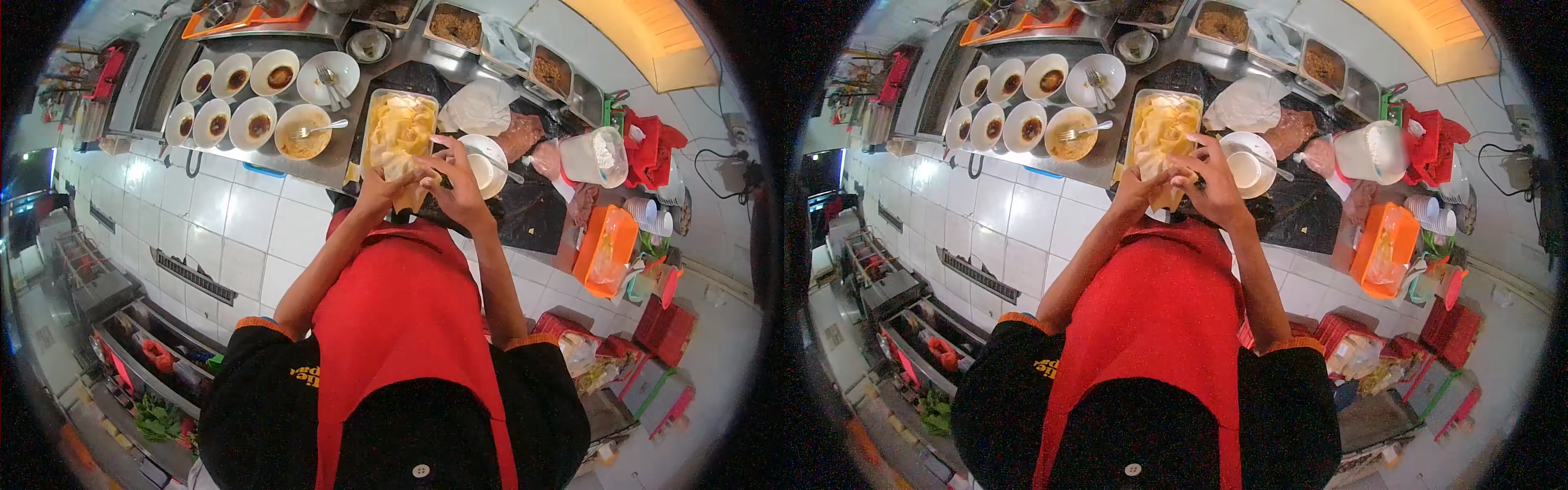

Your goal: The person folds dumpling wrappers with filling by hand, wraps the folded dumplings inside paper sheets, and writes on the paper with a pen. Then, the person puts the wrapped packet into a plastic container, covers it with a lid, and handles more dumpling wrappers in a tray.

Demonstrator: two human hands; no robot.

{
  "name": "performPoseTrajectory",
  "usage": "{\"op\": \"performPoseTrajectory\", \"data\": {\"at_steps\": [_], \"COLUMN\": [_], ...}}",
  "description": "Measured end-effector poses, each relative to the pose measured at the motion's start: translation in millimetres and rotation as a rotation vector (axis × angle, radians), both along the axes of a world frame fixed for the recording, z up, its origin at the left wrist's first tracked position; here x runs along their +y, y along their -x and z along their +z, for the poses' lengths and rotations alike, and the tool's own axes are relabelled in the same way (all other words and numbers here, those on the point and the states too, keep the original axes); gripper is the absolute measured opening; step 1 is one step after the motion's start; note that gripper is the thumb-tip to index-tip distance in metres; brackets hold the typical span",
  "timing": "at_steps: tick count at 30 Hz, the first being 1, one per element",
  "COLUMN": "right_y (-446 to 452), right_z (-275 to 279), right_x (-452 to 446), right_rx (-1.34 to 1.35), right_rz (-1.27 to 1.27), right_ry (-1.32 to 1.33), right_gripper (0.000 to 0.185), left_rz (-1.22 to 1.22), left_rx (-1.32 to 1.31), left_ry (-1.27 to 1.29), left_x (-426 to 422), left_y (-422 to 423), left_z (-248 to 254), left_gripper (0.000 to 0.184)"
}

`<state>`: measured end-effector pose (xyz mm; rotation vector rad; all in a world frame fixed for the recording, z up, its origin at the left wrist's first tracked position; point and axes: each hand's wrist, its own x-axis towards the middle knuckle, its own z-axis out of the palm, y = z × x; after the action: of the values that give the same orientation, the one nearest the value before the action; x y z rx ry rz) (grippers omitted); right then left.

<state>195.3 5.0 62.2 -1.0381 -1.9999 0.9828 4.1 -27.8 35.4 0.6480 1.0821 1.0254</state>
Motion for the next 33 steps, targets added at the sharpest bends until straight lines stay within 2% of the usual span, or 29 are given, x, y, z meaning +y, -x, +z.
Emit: {"op": "performPoseTrajectory", "data": {"at_steps": [5, 7, 11, 13, 14, 16, 17, 19, 23, 25, 29, 31, 32, 33], "right_y": [-4, -7, -6, 1, -1, -2, -1, 3, 10, 12, 10, 13, 10, 6], "right_z": [-4, -7, -17, -23, -26, -28, -30, -30, -11, 2, 11, 18, 11, -4], "right_x": [1, -6, -15, -20, -21, -21, -19, -16, -5, -1, 1, 0, 0, 1], "right_rx": [0.006, 0.153, 0.177, 0.479, 0.479, 0.547, 0.549, 0.625, 0.600, 0.531, 0.518, 0.432, 0.431, 0.316], "right_rz": [-0.003, -0.069, -0.166, -0.240, -0.242, -0.240, -0.240, -0.346, -0.317, -0.252, -0.143, -0.117, -0.118, -0.060], "right_ry": [-0.067, 0.210, 0.175, 0.400, 0.398, 0.488, 0.486, 0.459, 0.403, 0.378, 0.399, 0.501, 0.502, 0.534], "right_gripper": [0.036, 0.035, 0.033, 0.032, 0.032, 0.029, 0.029, 0.026, 0.025, 0.026, 0.027, 0.027, 0.027, 0.026], "left_rz": [-0.021, -0.027, 0.015, 0.036, 0.034, 0.158, 0.157, 0.187, 0.151, 0.057, -0.025, -0.056, -0.057, -0.122], "left_rx": [0.079, 0.179, 0.133, 0.119, 0.118, -0.094, -0.092, -0.277, -0.320, -0.117, 0.046, 0.157, 0.156, 0.080], "left_ry": [-0.017, -0.040, -0.004, -0.003, -0.003, 0.080, 0.078, 0.096, 0.084, -0.007, -0.121, -0.215, -0.214, -0.102], "left_x": [-1, -3, -3, -1, 0, 2, 4, 6, 5, 5, 2, 1, -1, -3], "left_y": [0, 3, 2, 0, -2, -4, -3, -3, -6, -3, 2, 6, 11, 17], "left_z": [-5, -7, -10, -12, -12, -13, -15, -19, -13, -16, -6, -12, -15, -15], "left_gripper": [0.036, 0.040, 0.039, 0.039, 0.039, 0.037, 0.037, 0.037, 0.031, 0.028, 0.027, 0.028, 0.028, 0.027]}}
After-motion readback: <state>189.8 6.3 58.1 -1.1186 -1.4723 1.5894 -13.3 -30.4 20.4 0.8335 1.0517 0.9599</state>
